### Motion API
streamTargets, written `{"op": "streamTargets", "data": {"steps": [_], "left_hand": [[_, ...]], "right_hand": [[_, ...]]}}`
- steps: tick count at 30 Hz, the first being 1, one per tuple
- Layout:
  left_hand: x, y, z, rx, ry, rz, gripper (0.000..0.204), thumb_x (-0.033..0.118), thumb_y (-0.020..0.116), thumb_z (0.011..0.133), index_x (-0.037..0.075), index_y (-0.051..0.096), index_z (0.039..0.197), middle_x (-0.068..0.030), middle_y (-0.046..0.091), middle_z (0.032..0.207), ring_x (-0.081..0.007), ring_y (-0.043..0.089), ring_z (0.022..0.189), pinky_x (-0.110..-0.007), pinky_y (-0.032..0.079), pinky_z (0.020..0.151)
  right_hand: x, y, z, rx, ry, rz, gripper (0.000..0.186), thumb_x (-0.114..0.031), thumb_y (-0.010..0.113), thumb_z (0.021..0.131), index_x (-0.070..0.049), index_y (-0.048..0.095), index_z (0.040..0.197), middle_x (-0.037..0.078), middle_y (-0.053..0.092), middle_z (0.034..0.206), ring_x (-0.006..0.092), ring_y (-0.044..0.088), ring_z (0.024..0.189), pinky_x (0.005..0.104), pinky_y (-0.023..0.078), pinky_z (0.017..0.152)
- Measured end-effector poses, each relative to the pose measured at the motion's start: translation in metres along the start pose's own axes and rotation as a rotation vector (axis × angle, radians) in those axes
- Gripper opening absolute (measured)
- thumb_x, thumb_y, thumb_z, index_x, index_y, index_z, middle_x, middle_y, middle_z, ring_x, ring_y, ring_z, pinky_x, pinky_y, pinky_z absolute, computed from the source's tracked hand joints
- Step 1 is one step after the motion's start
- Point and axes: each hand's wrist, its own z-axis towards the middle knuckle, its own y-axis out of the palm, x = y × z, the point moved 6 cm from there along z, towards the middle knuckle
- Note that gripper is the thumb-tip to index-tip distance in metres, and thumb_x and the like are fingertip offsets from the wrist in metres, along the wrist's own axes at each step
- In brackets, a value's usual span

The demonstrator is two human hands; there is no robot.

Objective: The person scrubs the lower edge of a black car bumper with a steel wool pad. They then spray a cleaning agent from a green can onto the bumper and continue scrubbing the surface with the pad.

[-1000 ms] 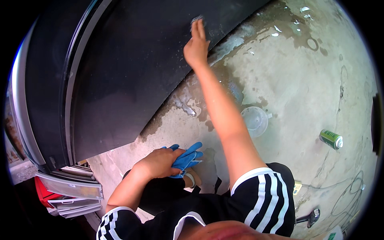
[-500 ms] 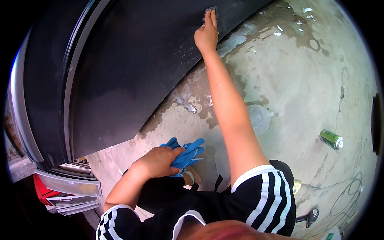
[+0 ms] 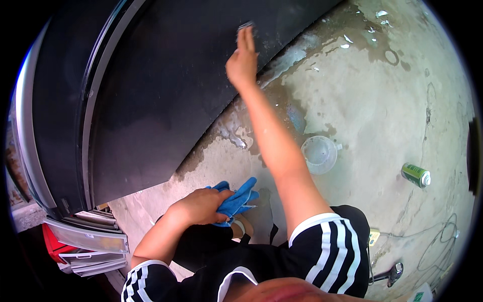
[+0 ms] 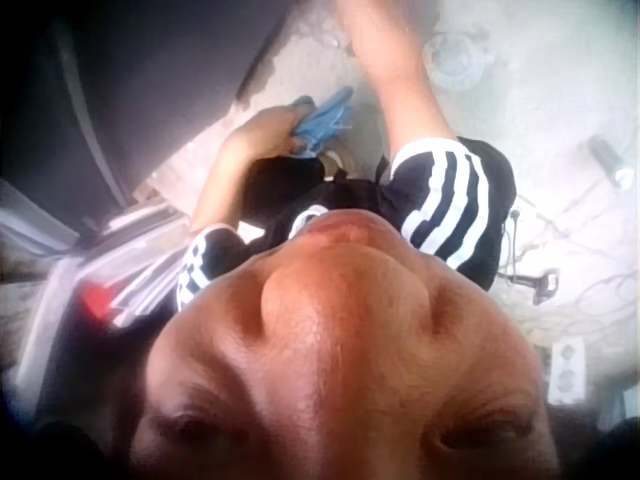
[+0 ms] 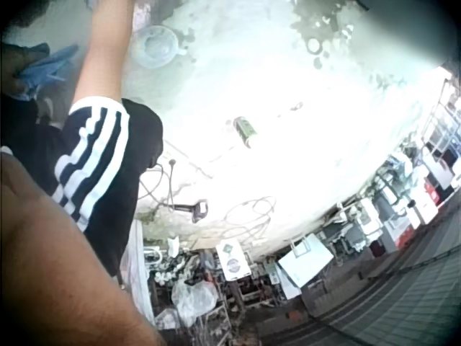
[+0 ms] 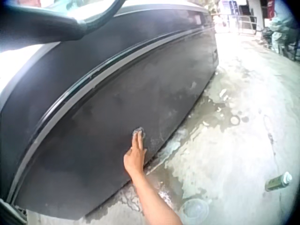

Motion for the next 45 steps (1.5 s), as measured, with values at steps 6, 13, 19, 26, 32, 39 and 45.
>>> {"op": "streamTargets", "data": {"steps": [6,13,19,26,32,39,45], "left_hand": [[0.002,0.001,0.001,0.048,0.038,0.013,0.061,0.028,0.071,0.077,0.008,0.048,0.130,-0.0218,0.063,0.100,-0.0382,0.060,0.097,-0.043,0.046,0.085],[-0.002,0.000,0.000,-0.046,-0.020,-0.023,0.063,0.030,0.071,0.077,0.009,0.046,0.131,-0.0217,0.063,0.099,-0.0381,0.060,0.097,-0.042,0.046,0.086],[-0.006,0.002,0.001,0.034,-0.003,0.019,0.064,0.028,0.074,0.076,0.010,0.048,0.132,-0.0204,0.064,0.100,-0.0376,0.061,0.097,-0.042,0.047,0.087],[0.006,-0.003,0.000,-0.036,0.010,0.017,0.064,0.030,0.072,0.077,0.007,0.047,0.131,-0.0227,0.063,0.100,-0.0383,0.059,0.099,-0.042,0.046,0.087],[0.002,0.008,-0.007,0.059,0.055,0.033,0.063,0.029,0.072,0.076,0.008,0.048,0.130,-0.0221,0.063,0.098,-0.0384,0.060,0.096,-0.043,0.047,0.085],[0.006,0.006,-0.010,0.070,0.032,0.041,0.061,0.027,0.072,0.076,0.008,0.048,0.129,-0.0217,0.063,0.099,-0.0385,0.060,0.095,-0.043,0.047,0.084],[0.007,0.014,-0.014,0.070,0.065,0.073,0.060,0.027,0.071,0.077,0.009,0.048,0.129,-0.0210,0.063,0.098,-0.0384,0.060,0.094,-0.043,0.047,0.083]], "right_hand": [[0.024,-0.030,0.055,0.167,-0.111,0.127,0.062,0.003,0.038,0.084,-0.003,0.027,0.145,0.019,0.014,0.155,0.0338,0.019,0.142,0.0644,0.018,0.108],[0.003,0.011,0.004,0.024,-0.008,0.088,0.069,0.002,0.041,0.084,0.000,0.015,0.147,0.020,0.007,0.155,0.0367,0.012,0.143,0.0642,0.017,0.108],[0.034,-0.030,0.062,0.171,-0.008,0.040,0.063,0.003,0.041,0.081,0.007,0.025,0.142,0.028,0.018,0.150,0.0385,0.019,0.140,0.0381,0.023,0.114],[0.022,-0.017,0.041,0.105,-0.086,-0.036,0.068,0.002,0.041,0.081,-0.001,0.022,0.146,0.019,0.013,0.155,0.0360,0.020,0.141,0.0623,0.021,0.108],[-0.007,-0.002,0.027,0.069,-0.040,0.081,0.067,0.002,0.039,0.082,-0.002,0.021,0.147,0.021,0.013,0.154,0.0367,0.018,0.142,0.0614,0.019,0.109],[0.044,-0.037,0.082,0.125,0.092,0.095,0.070,-0.002,0.042,0.078,0.007,0.021,0.144,0.026,0.014,0.152,0.0352,0.014,0.143,0.0374,0.015,0.116],[0.000,-0.012,0.043,0.048,0.008,0.026,0.068,-0.003,0.042,0.079,0.003,0.025,0.144,0.026,0.017,0.151,0.0359,0.017,0.142,0.0430,0.019,0.114]]}}
